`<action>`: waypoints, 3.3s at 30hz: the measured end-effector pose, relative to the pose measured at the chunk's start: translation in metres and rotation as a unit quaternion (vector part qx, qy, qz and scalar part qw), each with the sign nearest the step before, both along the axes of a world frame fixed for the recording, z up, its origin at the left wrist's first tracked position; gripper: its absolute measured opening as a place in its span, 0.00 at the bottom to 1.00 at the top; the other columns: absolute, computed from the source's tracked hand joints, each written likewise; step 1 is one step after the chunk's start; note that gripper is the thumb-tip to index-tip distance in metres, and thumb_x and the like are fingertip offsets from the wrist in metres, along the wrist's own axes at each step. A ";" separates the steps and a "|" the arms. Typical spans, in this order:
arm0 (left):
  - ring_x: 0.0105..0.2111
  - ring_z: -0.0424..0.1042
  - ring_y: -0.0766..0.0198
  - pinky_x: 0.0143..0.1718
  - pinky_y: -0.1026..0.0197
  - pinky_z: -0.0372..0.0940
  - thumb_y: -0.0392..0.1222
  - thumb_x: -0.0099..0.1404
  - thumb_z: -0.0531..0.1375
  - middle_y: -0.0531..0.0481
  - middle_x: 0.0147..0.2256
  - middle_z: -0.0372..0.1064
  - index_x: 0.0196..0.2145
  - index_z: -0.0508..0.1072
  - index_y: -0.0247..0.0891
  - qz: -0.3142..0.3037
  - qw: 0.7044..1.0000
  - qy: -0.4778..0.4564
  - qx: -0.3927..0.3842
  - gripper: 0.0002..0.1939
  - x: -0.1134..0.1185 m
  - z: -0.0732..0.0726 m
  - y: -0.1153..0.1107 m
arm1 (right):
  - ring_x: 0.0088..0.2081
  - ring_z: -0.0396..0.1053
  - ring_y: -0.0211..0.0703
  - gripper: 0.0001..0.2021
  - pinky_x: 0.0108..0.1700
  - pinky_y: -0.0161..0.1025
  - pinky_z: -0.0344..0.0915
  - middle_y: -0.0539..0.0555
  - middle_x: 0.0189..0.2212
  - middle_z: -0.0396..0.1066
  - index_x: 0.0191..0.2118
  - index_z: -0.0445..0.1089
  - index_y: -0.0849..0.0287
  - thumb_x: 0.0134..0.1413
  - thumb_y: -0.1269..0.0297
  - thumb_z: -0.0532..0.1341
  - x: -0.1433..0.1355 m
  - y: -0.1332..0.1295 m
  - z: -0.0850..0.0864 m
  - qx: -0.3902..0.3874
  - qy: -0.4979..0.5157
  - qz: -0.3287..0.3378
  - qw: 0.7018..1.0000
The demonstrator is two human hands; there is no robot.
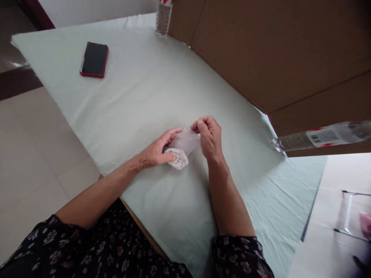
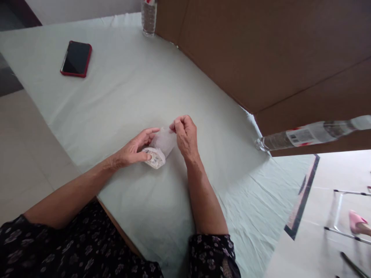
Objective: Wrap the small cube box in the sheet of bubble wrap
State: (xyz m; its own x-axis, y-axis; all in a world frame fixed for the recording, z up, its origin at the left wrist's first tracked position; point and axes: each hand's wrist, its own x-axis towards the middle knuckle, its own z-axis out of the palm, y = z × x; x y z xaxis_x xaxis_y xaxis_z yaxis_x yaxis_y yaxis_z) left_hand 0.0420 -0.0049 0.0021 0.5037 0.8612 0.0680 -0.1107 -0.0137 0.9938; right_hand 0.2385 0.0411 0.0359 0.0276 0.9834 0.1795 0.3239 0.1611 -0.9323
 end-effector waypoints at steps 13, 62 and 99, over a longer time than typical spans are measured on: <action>0.38 0.75 0.59 0.44 0.56 0.67 0.45 0.53 0.69 0.46 0.38 0.79 0.43 0.82 0.36 0.131 0.964 -0.081 -0.218 0.19 0.001 -0.002 0.010 | 0.25 0.62 0.35 0.12 0.31 0.36 0.62 0.45 0.24 0.64 0.31 0.68 0.54 0.61 0.53 0.63 0.024 0.002 0.009 0.046 -0.039 -0.072 0.996; 0.24 0.67 0.68 0.24 0.66 0.62 0.40 0.49 0.63 0.55 0.27 0.70 0.44 0.71 0.38 0.429 0.892 -0.020 -0.141 0.21 -0.022 0.002 0.033 | 0.23 0.64 0.36 0.14 0.24 0.35 0.63 0.45 0.22 0.65 0.30 0.66 0.55 0.49 0.50 0.65 0.017 0.005 -0.038 -0.140 0.102 -0.061 0.983; 0.70 0.54 0.40 0.69 0.40 0.52 0.58 0.62 0.64 0.31 0.69 0.56 0.69 0.56 0.33 0.057 0.819 0.504 0.267 0.45 -0.038 0.008 -0.037 | 0.58 0.71 0.60 0.27 0.59 0.59 0.66 0.60 0.58 0.74 0.60 0.69 0.54 0.55 0.58 0.67 -0.009 -0.049 -0.011 0.056 -0.294 0.199 0.933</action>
